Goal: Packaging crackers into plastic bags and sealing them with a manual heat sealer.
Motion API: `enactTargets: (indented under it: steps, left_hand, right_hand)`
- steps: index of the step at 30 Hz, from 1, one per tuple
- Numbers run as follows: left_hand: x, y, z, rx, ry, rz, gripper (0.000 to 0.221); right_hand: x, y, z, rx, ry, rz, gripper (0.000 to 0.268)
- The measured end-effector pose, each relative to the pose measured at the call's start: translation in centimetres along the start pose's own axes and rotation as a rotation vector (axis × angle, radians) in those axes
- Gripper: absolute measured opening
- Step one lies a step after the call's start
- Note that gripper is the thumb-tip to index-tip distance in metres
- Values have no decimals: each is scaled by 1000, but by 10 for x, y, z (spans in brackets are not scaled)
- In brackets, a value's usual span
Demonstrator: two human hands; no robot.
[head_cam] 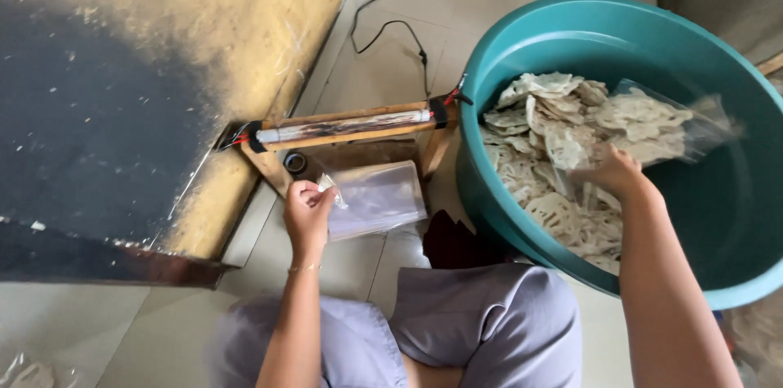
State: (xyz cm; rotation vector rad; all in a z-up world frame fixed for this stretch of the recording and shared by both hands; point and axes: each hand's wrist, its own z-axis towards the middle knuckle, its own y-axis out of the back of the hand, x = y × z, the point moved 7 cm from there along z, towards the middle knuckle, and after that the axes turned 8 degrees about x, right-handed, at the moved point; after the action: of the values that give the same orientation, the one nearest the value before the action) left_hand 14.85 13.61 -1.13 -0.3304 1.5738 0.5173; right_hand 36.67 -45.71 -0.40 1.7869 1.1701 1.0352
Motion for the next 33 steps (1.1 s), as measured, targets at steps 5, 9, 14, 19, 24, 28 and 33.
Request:
enactTargets:
  steps: [5, 9, 14, 19, 24, 28, 33]
  left_hand:
    - [-61, -9, -34, 153, -132, 90, 24]
    - [-63, -15, -55, 268, -255, 128, 19]
    - [-17, -32, -48, 365, 72, -20, 17]
    - [-11, -50, -50, 468, 44, -112, 11]
    - [-16, -63, -60, 550, 66, -81, 12]
    - [-11, -73, -62, 588, 102, -112, 13]
    - [-4, -71, -61, 581, 84, -49, 14]
  right_hand:
    - [-67, -62, 63, 262, -110, -117, 83]
    - [3, 32, -19, -129, 114, 425, 17]
    - [-27, 112, -96, -393, 154, 671, 23]
    - [-153, 113, -86, -315, 11, 974, 20]
    - [-248, 133, -34, -1045, 533, 341, 37]
    - [57, 132, -132, -605, 435, 244, 52]
    - [50, -97, -16, 602, 159, -462, 149]
